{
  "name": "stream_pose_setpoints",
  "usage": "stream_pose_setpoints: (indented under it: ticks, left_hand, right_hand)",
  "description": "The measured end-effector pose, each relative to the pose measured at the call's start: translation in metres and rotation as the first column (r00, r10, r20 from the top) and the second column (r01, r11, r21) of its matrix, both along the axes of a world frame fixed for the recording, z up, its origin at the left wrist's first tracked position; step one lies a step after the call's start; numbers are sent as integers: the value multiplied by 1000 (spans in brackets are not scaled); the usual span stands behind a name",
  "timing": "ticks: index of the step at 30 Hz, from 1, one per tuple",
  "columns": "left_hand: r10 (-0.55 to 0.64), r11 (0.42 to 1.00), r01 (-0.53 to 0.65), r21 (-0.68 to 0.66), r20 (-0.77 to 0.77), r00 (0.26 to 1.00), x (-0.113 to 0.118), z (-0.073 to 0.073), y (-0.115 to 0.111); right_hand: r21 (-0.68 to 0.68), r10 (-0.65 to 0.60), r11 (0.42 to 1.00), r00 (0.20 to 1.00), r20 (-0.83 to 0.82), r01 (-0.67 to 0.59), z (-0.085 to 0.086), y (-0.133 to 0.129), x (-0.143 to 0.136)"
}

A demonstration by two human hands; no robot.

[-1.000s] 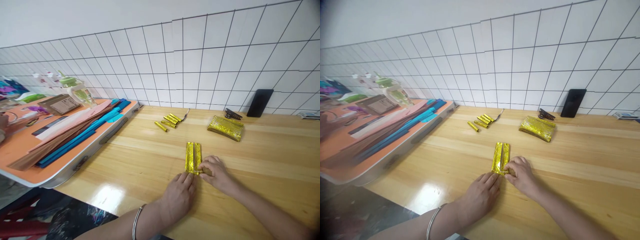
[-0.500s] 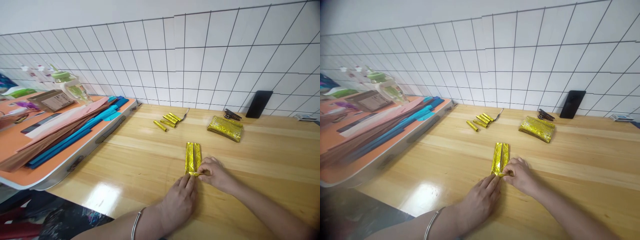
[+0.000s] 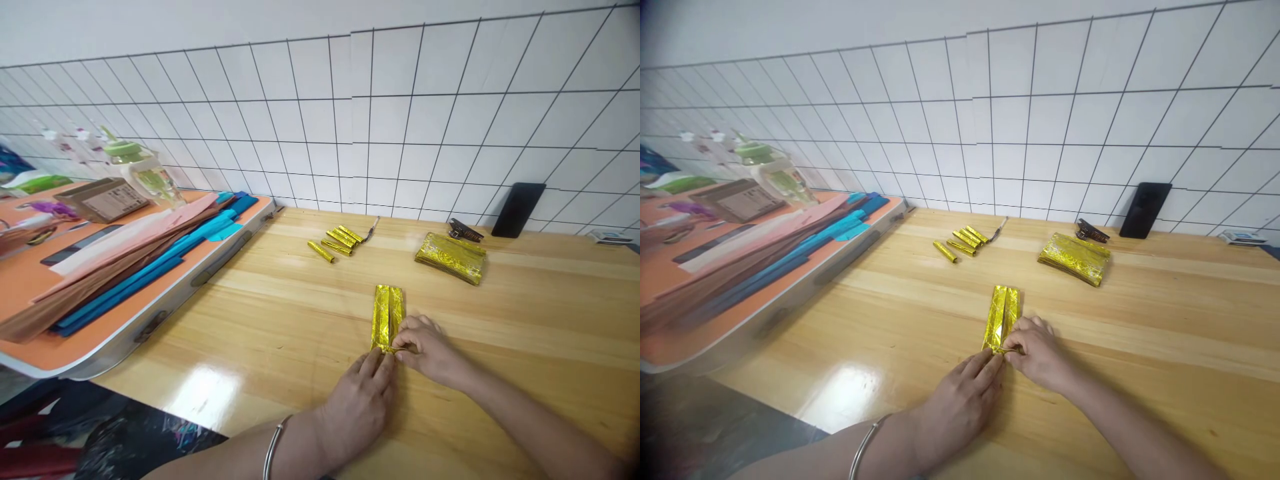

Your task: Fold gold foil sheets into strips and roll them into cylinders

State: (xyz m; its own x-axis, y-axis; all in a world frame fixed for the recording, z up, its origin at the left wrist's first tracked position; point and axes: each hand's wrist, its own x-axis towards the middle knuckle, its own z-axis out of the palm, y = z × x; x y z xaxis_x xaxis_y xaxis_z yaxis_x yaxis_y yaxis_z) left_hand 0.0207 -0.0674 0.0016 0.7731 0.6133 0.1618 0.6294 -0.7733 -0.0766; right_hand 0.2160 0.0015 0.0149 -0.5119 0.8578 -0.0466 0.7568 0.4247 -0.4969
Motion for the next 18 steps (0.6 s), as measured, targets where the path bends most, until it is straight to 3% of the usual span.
stream_pose_setpoints:
  ticks: [8,18]
  left_hand:
    - [-3,1000,3,6,4,1000,0,0,0]
    - [6,1000,-6,-13,-16,1000,1,3,0]
  right_hand:
    - [40,0,999,1000,28,-1,1,-2,-2]
    - [15,12,1000,998,-68,-11,0,4,2]
